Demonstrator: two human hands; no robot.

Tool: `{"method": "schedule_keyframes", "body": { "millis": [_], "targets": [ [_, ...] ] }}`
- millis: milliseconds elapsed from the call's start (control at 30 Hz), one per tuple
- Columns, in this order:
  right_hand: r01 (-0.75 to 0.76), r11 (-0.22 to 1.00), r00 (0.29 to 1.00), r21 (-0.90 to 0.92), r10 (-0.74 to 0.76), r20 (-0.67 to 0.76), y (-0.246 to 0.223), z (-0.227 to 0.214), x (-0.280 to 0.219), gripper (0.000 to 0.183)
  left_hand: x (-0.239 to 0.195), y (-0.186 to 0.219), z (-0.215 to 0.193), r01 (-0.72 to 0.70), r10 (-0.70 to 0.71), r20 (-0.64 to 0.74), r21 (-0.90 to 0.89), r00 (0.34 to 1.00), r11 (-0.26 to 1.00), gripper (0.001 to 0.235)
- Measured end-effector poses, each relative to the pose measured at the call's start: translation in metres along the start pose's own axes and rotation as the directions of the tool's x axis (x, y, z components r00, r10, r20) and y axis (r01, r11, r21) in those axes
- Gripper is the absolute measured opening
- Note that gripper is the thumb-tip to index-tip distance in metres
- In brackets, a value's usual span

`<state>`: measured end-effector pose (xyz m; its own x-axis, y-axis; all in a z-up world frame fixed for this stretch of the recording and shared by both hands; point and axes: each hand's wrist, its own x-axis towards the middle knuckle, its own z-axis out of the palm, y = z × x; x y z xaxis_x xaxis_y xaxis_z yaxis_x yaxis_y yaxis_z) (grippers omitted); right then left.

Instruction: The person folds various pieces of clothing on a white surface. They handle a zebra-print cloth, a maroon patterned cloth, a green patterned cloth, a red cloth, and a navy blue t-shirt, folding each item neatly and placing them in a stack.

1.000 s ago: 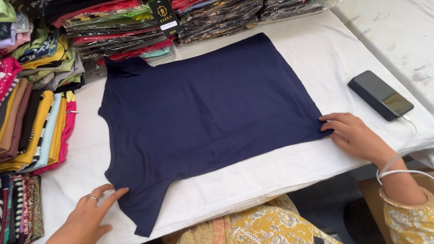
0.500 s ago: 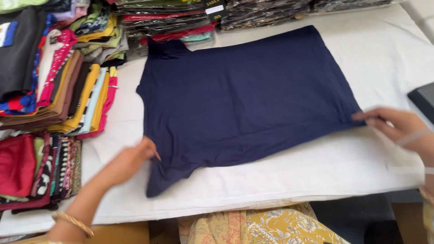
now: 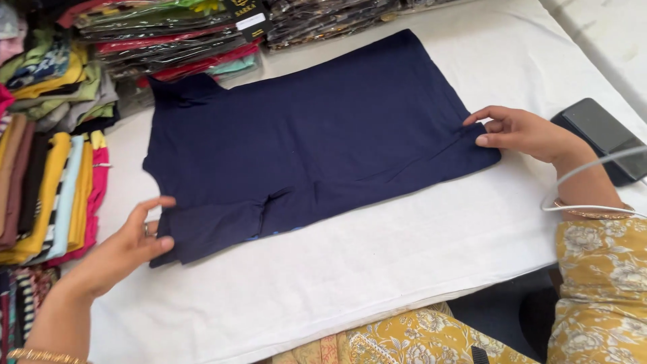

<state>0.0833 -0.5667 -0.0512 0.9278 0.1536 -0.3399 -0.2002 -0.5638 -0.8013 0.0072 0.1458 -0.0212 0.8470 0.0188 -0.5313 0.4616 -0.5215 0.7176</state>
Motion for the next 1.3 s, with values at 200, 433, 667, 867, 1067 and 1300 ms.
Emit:
{"method": "schedule_keyframes", "body": {
  "millis": [200,433,667,867,1067,1300],
  "targets": [
    [-0.026,0.976,1.0,-0.218,0.022,-0.022,-0.029,0.007,-0.012,0.044,0.012,-0.016,-0.01,0.048,-0.132,0.255,0.309,0.958,0.95,0.02],
    [-0.035,0.87,0.983,-0.491,-0.057,-0.172,-0.028,0.015,-0.015,0.044,0.011,-0.001,-0.003,0.21,-0.323,0.179,0.463,0.929,0.861,0.035],
    [0.436,0.567,0.807,-0.698,-0.59,0.025,-0.024,0.06,0.006,0.053,-0.009,0.032,0.017,0.142,-0.208,0.086,0.48,0.974,0.866,0.056],
    [0.176,0.554,0.933,-0.814,-0.357,-0.041,-0.004,0.057,0.027,0.063,-0.018,0.032,0.011,-0.044,-0.072,0.194,0.537,0.978,0.842,0.072],
    [0.002,0.351,0.668,-0.936,-0.698,-0.26,0.0,0.048,0.033,0.051,-0.012,0.019,0.002,-0.085,0.029,0.14,0.41,0.99,0.908,0.072],
    [0.776,0.145,0.464,-0.614,-0.791,0.399,-0.201,0.221,-0.025,0.046,0.018,-0.015,-0.012,-0.146,0.138,0.143,0.051,0.98,0.988,0.084]
  ]
}}
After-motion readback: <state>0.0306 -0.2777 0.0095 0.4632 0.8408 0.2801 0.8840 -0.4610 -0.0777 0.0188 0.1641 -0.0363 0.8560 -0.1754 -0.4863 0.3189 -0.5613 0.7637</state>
